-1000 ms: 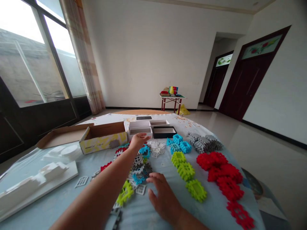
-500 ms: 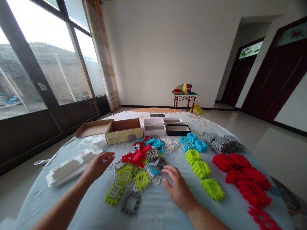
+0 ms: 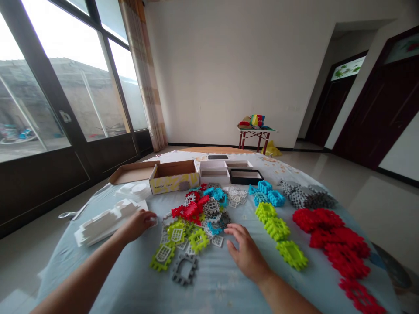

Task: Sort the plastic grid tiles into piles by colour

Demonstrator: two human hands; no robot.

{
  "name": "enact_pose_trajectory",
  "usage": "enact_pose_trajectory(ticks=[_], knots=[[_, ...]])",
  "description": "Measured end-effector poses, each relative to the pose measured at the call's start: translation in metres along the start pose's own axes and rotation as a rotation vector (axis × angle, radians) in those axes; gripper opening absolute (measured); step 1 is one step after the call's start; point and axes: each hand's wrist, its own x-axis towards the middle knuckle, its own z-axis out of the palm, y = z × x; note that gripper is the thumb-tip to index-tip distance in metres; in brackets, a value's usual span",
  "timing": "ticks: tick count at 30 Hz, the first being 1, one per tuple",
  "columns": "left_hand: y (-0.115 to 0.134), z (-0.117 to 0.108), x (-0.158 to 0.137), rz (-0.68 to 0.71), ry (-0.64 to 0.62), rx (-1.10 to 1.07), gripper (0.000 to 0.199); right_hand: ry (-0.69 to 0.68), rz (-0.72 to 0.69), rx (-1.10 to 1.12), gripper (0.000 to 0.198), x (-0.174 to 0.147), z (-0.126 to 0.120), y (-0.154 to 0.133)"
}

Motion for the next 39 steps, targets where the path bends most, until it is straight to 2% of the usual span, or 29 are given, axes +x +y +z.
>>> enact_pose_trajectory(ticks=[3, 5, 8, 10, 13, 15, 19, 24, 27, 32, 36, 39], knots=[[0.003, -0.008, 0.002, -0.055, -0.007, -0.011, 0.040, 0.002, 0.007, 0.010, 0.030, 0.000, -0.001, -0.001], [0.013, -0.013, 0.000, -0.101, 0.020, -0.059, 0.045, 0.005, 0.014, 0.018, 0.031, 0.001, -0.001, -0.002], [0.045, -0.014, -0.004, -0.239, 0.082, -0.344, 0.054, 0.001, 0.012, 0.027, 0.031, 0.002, -0.002, -0.004], [0.074, -0.008, -0.003, -0.261, 0.056, -0.509, 0.055, -0.013, 0.014, 0.030, 0.031, 0.003, -0.003, -0.005], [0.118, 0.009, 0.008, -0.177, -0.120, -0.558, 0.054, -0.029, 0.026, 0.038, 0.031, 0.004, -0.005, -0.006], [0.144, 0.025, 0.022, -0.141, -0.176, -0.545, 0.053, -0.028, 0.031, 0.047, 0.031, 0.005, -0.005, -0.006], [0.195, 0.059, 0.061, -0.033, -0.209, -0.525, 0.052, -0.010, 0.019, 0.053, 0.032, 0.003, -0.003, -0.002], [0.242, 0.084, 0.110, 0.062, -0.148, -0.457, 0.056, 0.007, -0.028, 0.020, 0.035, -0.001, 0.000, 0.004], [0.246, 0.090, 0.127, 0.070, -0.064, -0.332, 0.056, -0.013, -0.031, 0.017, 0.033, -0.001, -0.001, 0.005], [0.231, 0.099, 0.131, 0.114, 0.030, -0.076, 0.046, -0.040, -0.002, 0.073, 0.031, 0.003, -0.006, -0.001], [0.219, 0.113, 0.128, 0.178, -0.012, 0.096, 0.050, -0.074, 0.037, 0.129, 0.030, 0.007, -0.012, -0.008], [0.212, 0.119, 0.128, 0.176, -0.075, 0.172, 0.053, -0.080, 0.069, 0.141, 0.032, 0.008, -0.012, -0.010]])
